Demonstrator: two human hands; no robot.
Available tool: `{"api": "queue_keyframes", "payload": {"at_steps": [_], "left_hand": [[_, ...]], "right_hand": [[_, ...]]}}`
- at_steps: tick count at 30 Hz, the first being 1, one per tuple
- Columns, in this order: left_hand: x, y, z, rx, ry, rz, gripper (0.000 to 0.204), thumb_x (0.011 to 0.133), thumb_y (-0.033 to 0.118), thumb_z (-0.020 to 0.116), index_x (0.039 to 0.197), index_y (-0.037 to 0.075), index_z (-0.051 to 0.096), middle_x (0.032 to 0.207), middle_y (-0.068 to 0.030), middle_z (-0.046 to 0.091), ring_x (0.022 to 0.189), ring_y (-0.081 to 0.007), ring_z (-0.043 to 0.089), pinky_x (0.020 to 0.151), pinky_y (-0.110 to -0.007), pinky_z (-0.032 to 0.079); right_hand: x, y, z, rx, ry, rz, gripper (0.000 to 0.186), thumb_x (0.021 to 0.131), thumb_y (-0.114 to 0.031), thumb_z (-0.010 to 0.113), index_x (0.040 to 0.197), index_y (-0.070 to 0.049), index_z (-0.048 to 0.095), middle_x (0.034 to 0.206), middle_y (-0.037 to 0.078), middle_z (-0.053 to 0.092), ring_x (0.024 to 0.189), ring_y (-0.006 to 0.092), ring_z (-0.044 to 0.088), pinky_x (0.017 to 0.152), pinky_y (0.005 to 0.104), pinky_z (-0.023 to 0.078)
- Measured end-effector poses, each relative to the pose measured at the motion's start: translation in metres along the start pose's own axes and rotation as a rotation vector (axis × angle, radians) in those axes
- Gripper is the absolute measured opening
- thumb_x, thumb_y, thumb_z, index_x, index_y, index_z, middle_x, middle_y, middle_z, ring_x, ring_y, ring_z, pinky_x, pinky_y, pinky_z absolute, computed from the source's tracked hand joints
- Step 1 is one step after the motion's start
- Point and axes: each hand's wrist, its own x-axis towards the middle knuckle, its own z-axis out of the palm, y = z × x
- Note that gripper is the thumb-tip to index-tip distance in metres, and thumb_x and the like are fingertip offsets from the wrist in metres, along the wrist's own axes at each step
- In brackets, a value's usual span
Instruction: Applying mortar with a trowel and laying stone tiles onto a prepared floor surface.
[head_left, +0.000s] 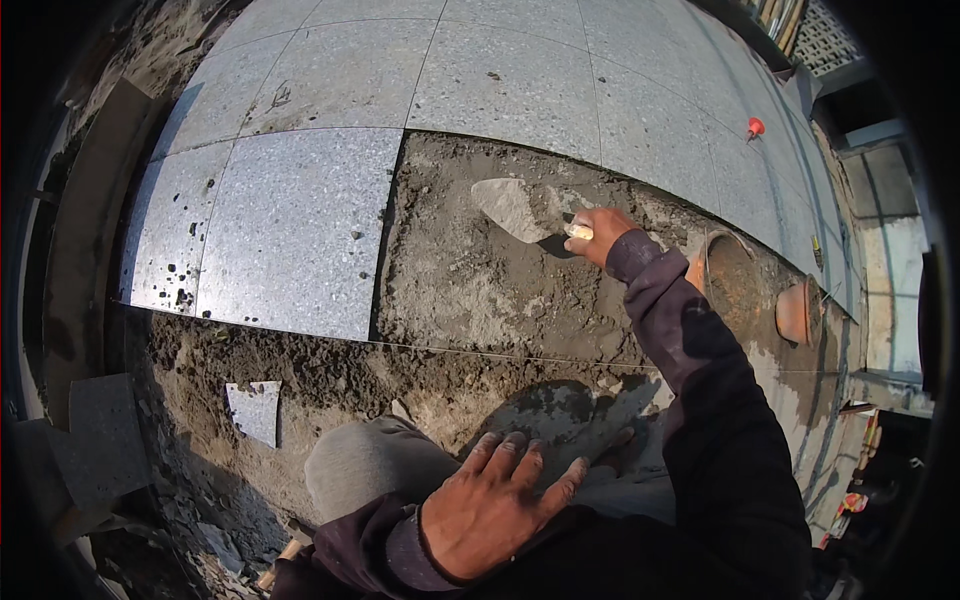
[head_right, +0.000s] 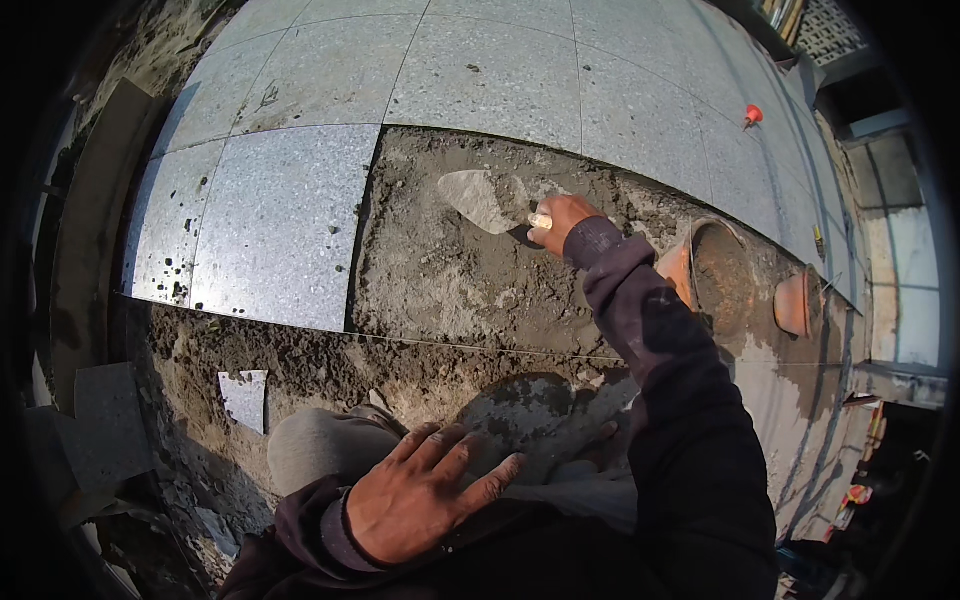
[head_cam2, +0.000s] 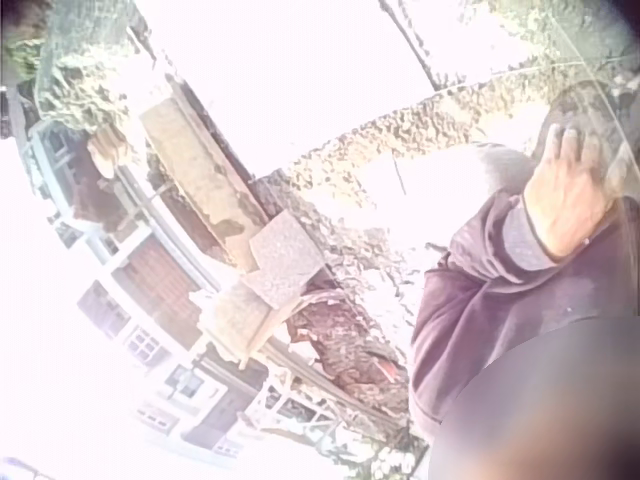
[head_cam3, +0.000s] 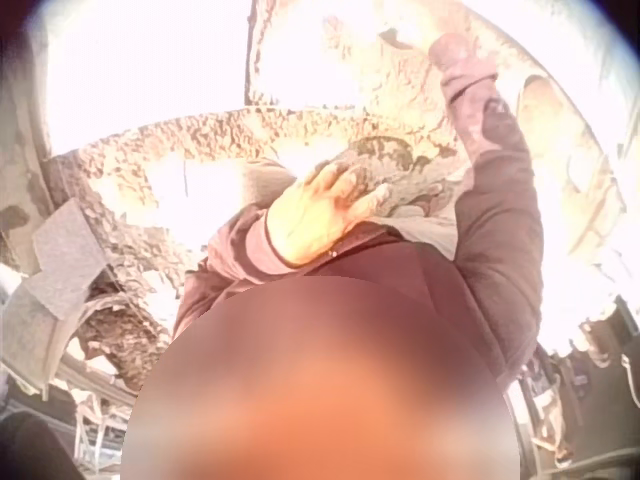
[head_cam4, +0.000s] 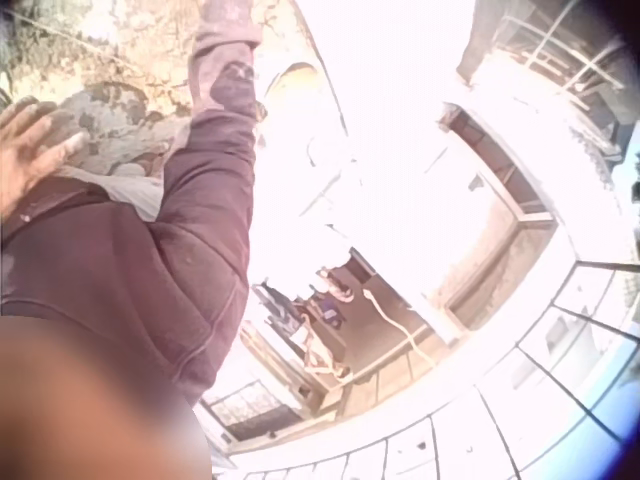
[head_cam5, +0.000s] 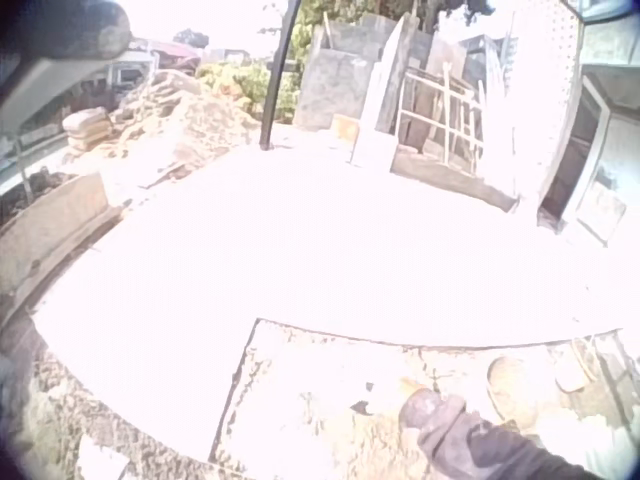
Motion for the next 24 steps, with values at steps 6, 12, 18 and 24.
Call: {"api": "queue_keyframes", "payload": {"at_steps": [6, 12, 18, 24], "left_hand": [[0.003, -0.003, -0.018, 0.006, 0.024, 0.017, 0.043, 0.072, 0.011, 0.047, 0.115, 0.013, 0.044, 0.092, -0.0176, 0.05, 0.09, -0.0309, 0.049, 0.08, -0.04, 0.038], [0.047, 0.007, -0.005, -0.022, -0.06, 0.08, 0.044, 0.071, 0.01, 0.056, 0.113, 0.008, 0.044, 0.093, -0.0181, 0.052, 0.092, -0.0325, 0.05, 0.077, -0.04, 0.041], [0.06, 0.003, 0.014, 0.064, 0.002, -0.102, 0.046, 0.07, 0.01, 0.059, 0.114, 0.01, 0.046, 0.098, -0.017, 0.053, 0.086, -0.0322, 0.05, 0.075, -0.038, 0.043], [0.092, -0.008, 0.044, 0.067, -0.181, -0.151, 0.043, 0.071, 0.008, 0.058, 0.111, 0.0, 0.042, 0.09, -0.0193, 0.054, 0.082, -0.0363, 0.052, 0.07, -0.038, 0.043]], "right_hand": [[-0.093, 0.088, 0.002, -0.169, 0.447, 0.083, 0.034, 0.074, -0.016, 0.053, 0.103, -0.005, 0.041, 0.092, 0.02, 0.05, 0.076, 0.0357, 0.053, 0.065, 0.0428, 0.044], [-0.202, 0.135, -0.019, -0.445, 0.28, 0.404, 0.018, 0.074, -0.015, 0.048, 0.09, -0.006, 0.045, 0.081, 0.015, 0.049, 0.074, 0.0327, 0.052, 0.061, 0.0418, 0.043], [-0.337, 0.162, -0.056, -0.378, 0.482, 0.775, 0.027, 0.07, -0.017, 0.051, 0.095, -0.007, 0.047, 0.083, 0.015, 0.055, 0.078, 0.0301, 0.054, 0.064, 0.0393, 0.044], [-0.434, 0.202, 0.005, -0.129, 0.301, 1.103, 0.029, 0.068, -0.025, 0.055, 0.089, -0.005, 0.054, 0.079, 0.016, 0.058, 0.076, 0.0323, 0.056, 0.065, 0.0405, 0.045]]}}
